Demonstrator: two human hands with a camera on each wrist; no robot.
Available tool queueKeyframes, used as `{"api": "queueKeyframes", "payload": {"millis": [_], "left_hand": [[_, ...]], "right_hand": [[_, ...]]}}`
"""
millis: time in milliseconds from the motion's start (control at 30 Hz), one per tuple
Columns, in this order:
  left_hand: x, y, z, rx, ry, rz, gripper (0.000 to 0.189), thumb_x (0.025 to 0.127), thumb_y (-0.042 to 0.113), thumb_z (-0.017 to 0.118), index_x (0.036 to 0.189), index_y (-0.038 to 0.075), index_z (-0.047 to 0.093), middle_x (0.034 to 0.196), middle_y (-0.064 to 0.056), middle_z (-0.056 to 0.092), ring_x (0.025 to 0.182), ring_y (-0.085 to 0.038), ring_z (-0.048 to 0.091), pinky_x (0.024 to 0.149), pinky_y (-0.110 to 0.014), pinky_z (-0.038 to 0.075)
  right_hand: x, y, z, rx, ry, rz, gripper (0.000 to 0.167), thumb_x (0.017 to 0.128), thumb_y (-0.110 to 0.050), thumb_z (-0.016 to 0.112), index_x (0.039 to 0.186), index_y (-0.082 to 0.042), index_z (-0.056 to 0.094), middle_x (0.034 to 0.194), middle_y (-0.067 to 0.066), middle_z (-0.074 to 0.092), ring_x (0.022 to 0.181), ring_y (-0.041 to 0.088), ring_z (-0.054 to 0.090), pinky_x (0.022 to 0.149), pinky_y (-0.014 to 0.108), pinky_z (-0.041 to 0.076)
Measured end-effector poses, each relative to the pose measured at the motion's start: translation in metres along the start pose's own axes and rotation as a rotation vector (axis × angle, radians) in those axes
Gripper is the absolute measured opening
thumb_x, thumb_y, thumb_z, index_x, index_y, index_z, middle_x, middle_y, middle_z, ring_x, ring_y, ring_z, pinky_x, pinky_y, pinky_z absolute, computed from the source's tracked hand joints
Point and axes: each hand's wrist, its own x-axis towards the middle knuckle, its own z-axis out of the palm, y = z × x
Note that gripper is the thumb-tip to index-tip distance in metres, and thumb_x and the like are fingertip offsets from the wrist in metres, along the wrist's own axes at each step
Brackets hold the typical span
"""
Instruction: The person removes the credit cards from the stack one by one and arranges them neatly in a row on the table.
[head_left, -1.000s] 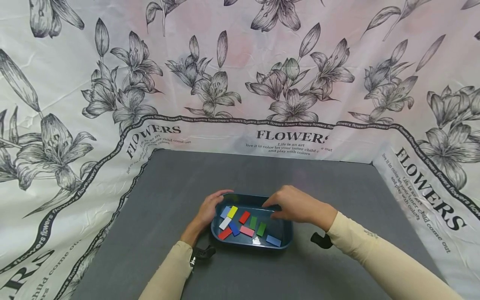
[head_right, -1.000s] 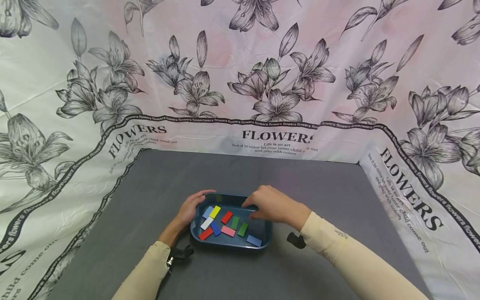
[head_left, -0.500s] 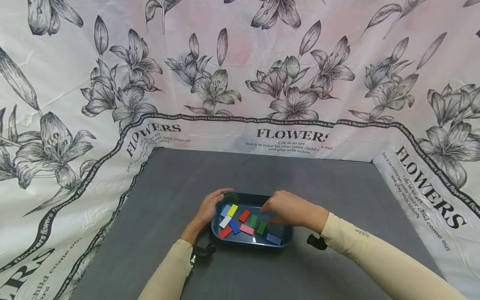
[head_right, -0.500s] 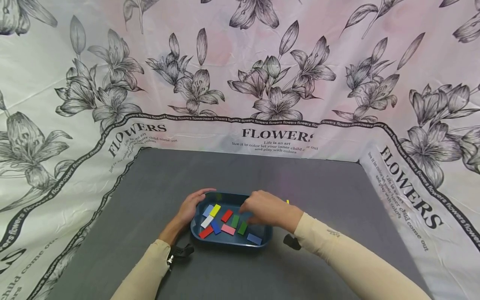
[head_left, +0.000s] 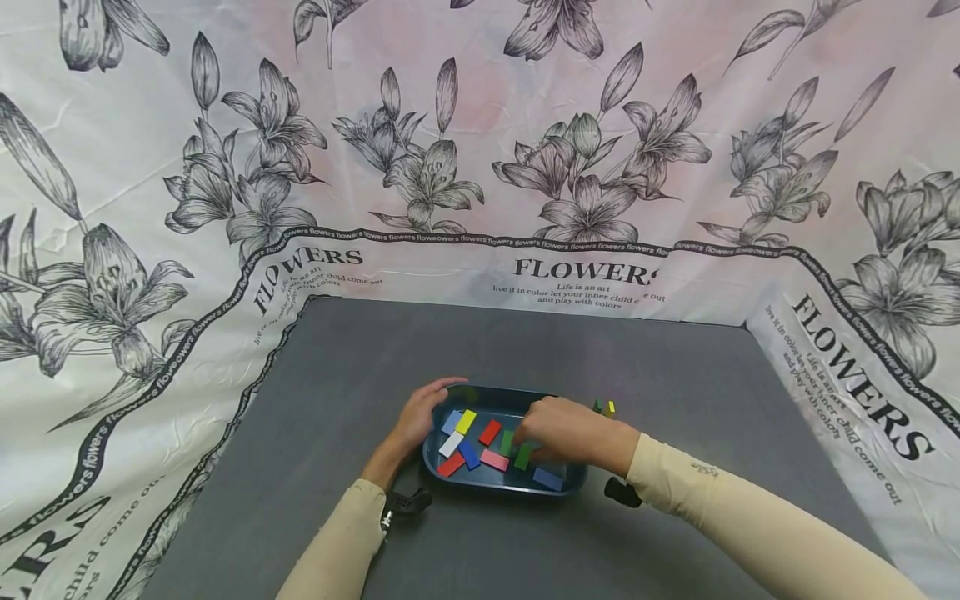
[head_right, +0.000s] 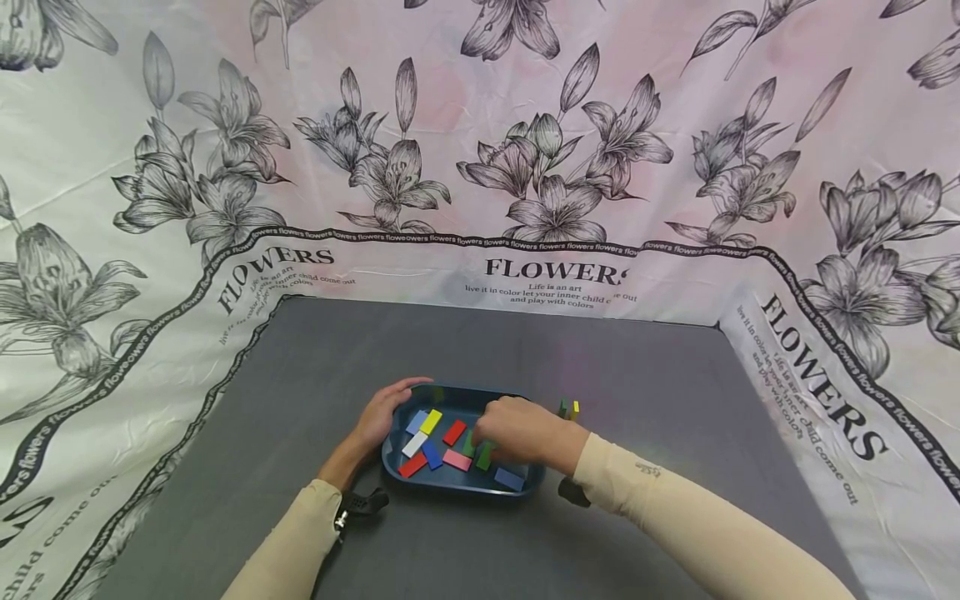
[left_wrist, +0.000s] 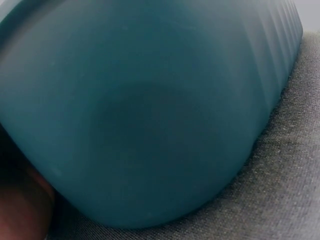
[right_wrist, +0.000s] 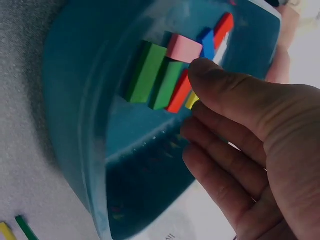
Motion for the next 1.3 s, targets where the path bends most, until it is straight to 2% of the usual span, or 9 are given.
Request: {"api": "queueKeyframes", "payload": {"millis": [433,833,1133,1300], "left_hand": [[0.001,-0.004,0.001,0.023,0.016,0.005,0.049,0.116,0.019,0.032,0.150,0.002,0.063,0.149,-0.024,0.065,0.131,-0.042,0.065,0.120,-0.059,0.049],[0.001,-0.001,0.000,0.027,0.021,0.000,0.048,0.116,0.019,0.034,0.151,0.002,0.063,0.150,-0.023,0.065,0.132,-0.041,0.065,0.119,-0.056,0.050],[0.001,-0.001,0.000,0.033,0.017,0.008,0.049,0.115,0.018,0.033,0.150,0.001,0.063,0.148,-0.023,0.067,0.130,-0.040,0.066,0.117,-0.054,0.052],[0.000,0.000,0.000,0.013,0.011,0.010,0.049,0.115,0.018,0.033,0.150,0.000,0.062,0.148,-0.025,0.066,0.130,-0.042,0.066,0.117,-0.057,0.051]], "right_hand": [[0.006,-0.003,0.016,-0.139,0.021,-0.035,0.017,0.090,-0.023,0.092,0.106,-0.021,0.088,0.093,-0.008,0.083,0.076,0.006,0.072,0.073,0.023,0.062],[0.009,-0.004,0.027,-0.282,0.063,-0.063,0.012,0.089,-0.023,0.093,0.100,-0.022,0.086,0.088,-0.007,0.082,0.073,0.010,0.071,0.070,0.026,0.062],[0.013,-0.005,0.029,-0.295,0.059,-0.053,0.009,0.091,-0.021,0.091,0.099,-0.022,0.086,0.088,-0.006,0.081,0.069,0.010,0.069,0.066,0.025,0.060],[0.014,-0.007,0.032,-0.305,0.054,-0.051,0.011,0.091,-0.024,0.091,0.100,-0.021,0.085,0.089,-0.006,0.081,0.071,0.010,0.069,0.070,0.024,0.062]]}}
